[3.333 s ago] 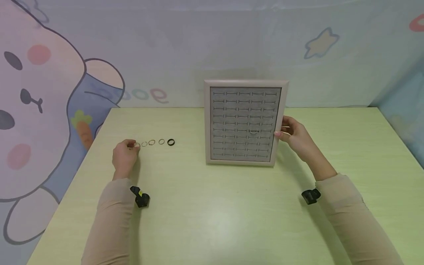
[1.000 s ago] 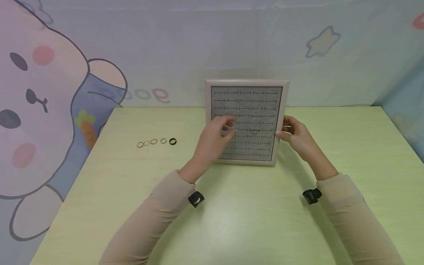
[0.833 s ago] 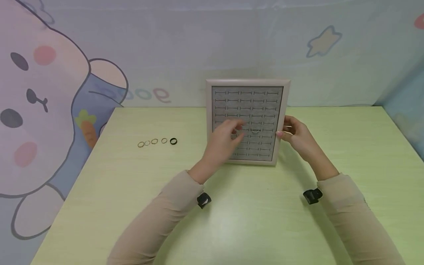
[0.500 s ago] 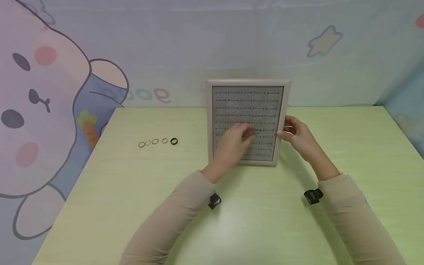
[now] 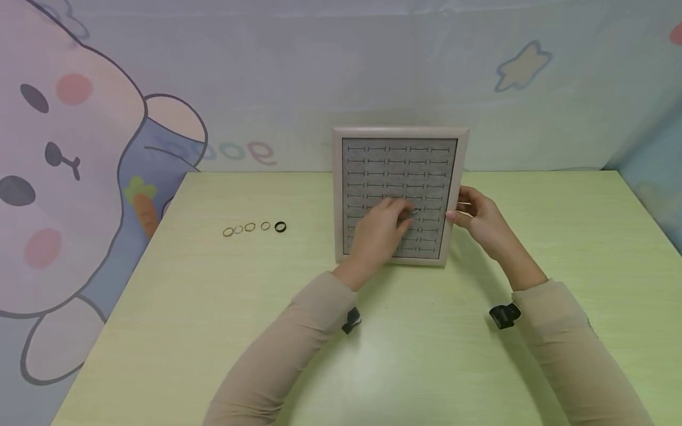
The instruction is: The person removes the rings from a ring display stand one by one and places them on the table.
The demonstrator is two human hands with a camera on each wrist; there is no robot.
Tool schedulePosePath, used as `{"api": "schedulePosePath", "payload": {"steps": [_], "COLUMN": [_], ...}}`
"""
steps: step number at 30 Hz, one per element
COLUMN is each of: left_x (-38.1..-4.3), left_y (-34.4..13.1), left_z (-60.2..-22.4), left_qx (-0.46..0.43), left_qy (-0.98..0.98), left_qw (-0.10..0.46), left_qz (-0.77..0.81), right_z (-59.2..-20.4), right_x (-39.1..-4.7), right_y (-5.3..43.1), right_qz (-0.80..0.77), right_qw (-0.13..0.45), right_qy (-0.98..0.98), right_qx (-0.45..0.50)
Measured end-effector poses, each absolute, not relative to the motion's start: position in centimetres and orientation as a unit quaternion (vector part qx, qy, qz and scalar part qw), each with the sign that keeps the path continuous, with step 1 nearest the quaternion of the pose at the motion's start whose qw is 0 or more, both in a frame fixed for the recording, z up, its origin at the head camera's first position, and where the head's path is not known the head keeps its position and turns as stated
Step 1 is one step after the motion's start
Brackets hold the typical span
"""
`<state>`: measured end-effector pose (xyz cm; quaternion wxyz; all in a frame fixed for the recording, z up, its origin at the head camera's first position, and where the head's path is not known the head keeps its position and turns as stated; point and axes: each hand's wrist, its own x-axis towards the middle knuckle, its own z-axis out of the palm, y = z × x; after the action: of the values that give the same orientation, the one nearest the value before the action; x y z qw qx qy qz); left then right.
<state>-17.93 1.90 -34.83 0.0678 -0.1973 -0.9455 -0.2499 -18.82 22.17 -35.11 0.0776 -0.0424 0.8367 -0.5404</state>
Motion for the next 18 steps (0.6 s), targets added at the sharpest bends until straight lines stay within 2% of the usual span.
{"api": "schedulePosePath", "payload": {"steps": [18], "left_x": [-18.07], "left_y": [1.89], "left_z": [-34.62], "left_qx": [-0.176], "left_qy": [-0.941], "left_qw": [0.044], "left_qz": [-0.287], "right_z": [-35.36], "right_x": [-19.03], "right_y": [22.29], "right_qz": [-0.542], "right_qw": [0.077], "right_qy": [0.836], "right_qx": [-0.04]}}
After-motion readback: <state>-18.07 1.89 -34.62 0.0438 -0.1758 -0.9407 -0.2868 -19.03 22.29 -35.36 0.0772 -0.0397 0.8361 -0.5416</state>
